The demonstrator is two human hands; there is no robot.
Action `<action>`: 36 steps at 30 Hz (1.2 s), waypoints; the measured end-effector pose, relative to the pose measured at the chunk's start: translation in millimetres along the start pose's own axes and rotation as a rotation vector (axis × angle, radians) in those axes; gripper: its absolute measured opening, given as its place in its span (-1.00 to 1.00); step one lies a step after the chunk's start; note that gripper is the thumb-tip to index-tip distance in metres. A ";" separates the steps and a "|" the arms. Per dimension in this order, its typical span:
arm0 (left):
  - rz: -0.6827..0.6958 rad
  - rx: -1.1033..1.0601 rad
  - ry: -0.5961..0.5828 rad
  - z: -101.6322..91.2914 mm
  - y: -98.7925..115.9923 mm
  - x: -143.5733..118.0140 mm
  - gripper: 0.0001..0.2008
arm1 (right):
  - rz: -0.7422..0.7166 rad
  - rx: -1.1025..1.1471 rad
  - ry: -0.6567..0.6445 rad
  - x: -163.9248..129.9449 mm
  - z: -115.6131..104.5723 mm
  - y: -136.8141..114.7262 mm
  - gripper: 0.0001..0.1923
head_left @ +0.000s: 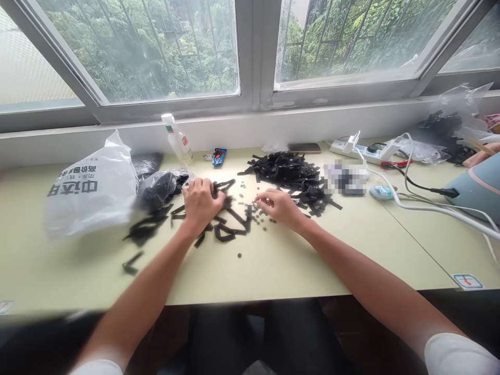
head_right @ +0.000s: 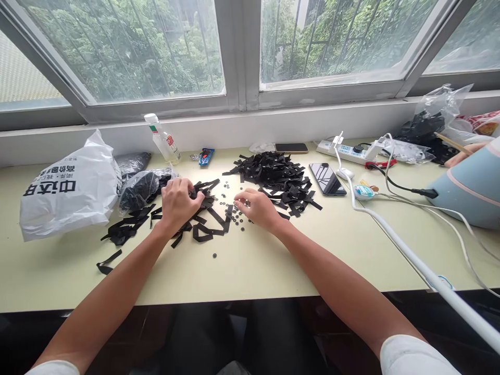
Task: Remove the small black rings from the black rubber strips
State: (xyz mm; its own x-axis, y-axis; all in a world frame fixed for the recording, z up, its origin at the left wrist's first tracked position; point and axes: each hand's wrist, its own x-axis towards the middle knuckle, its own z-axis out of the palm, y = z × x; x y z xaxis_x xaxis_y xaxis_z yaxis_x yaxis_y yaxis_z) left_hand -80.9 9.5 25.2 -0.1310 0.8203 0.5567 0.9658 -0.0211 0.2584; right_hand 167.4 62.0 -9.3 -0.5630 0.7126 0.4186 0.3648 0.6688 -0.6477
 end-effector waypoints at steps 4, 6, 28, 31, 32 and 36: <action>0.180 -0.180 -0.268 4.7 27.3 -16.7 -0.74 | -0.034 -0.114 -0.093 -1.9 1.0 0.8 -0.83; 0.230 -0.211 -0.353 11.4 38.7 -27.3 -0.70 | -0.054 -0.153 -0.126 -3.3 1.3 -1.5 -0.84; -0.405 -1.429 -0.633 19.0 38.2 -22.3 -0.82 | -0.035 0.026 0.064 -2.0 8.1 -13.4 -0.83; -0.479 -1.477 -0.680 23.9 37.0 -23.7 -0.79 | -0.001 -0.093 0.014 -3.2 9.4 -10.3 -0.83; -0.483 -1.467 -0.689 25.2 36.4 -24.3 -0.79 | 0.016 -0.139 0.003 -3.4 9.1 -9.1 -0.83; -0.439 -1.365 -0.675 29.5 33.0 -26.0 -0.76 | 0.077 -0.281 0.018 -3.3 5.6 -5.8 -0.78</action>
State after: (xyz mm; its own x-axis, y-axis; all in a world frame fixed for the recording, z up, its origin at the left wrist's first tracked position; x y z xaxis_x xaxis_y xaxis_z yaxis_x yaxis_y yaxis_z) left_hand -39.0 4.3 -4.0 0.1446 0.9852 -0.0921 -0.0867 0.1053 0.9907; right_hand 162.9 54.6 -10.4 -0.5138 0.7653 0.3879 0.5983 0.6436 -0.4773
